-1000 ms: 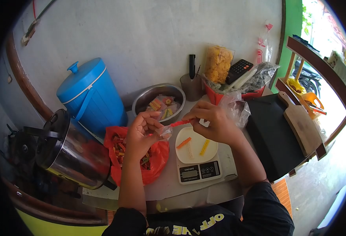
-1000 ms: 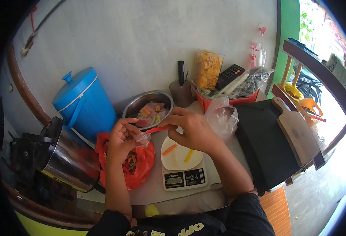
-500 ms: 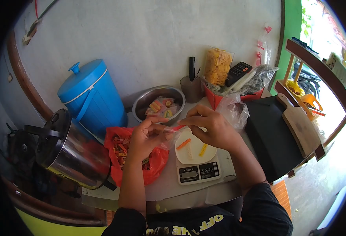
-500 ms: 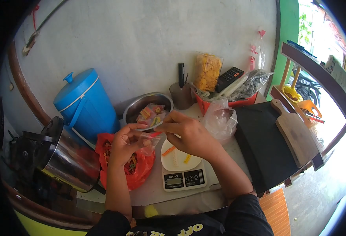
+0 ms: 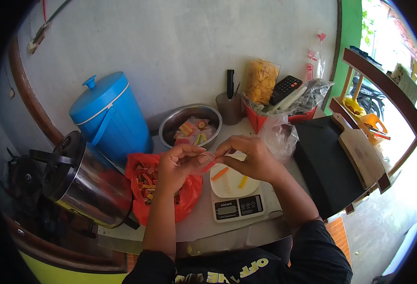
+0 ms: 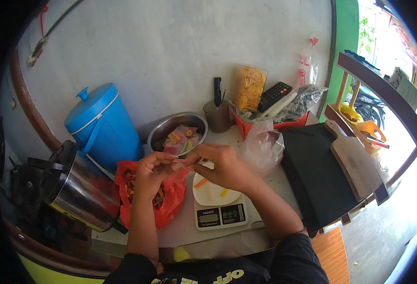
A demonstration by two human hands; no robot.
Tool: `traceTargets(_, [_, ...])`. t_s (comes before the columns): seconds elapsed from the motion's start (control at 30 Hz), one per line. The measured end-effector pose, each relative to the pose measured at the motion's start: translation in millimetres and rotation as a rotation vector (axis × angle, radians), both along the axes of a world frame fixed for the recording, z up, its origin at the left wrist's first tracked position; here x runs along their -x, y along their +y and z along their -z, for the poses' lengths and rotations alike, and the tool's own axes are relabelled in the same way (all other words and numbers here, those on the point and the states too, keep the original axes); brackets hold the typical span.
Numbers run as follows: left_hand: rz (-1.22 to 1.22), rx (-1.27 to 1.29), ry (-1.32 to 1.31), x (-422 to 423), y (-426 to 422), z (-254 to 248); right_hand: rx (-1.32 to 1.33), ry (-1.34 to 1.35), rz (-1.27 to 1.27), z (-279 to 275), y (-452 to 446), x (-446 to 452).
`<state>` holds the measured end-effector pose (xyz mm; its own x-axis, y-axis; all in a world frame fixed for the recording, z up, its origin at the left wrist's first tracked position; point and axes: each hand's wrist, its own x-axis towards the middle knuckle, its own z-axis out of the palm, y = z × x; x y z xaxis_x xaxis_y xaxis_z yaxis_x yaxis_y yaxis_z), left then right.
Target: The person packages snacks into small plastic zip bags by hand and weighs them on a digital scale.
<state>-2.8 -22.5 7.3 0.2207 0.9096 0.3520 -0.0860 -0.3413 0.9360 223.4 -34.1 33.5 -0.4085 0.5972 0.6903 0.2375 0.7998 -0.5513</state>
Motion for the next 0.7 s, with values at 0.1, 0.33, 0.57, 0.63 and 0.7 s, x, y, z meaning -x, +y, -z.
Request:
traceTargets(0.1, [-0.008,-0.081,-0.045,2,2,1,-0.078,-0.048,0.022,4,2,2])
traceTargets(0.33, [-0.192,-0.209,-0.077,22,7,-9,0.038,-0.434,0.211,43,26,1])
traceTargets(0.57, [-0.183,-0.194,-0.105,23,7,-9,-0.003,-0.667,0.159,114,49,31])
traceTargets(0.63, [-0.161,-0.18,-0.125,22,6,-9,-0.008,-0.726,0.227,108,47,35])
traceTargets(0.7, [-0.15,-0.175,-0.147,21,6,-9,0.004,-0.618,0.244,98,47,34])
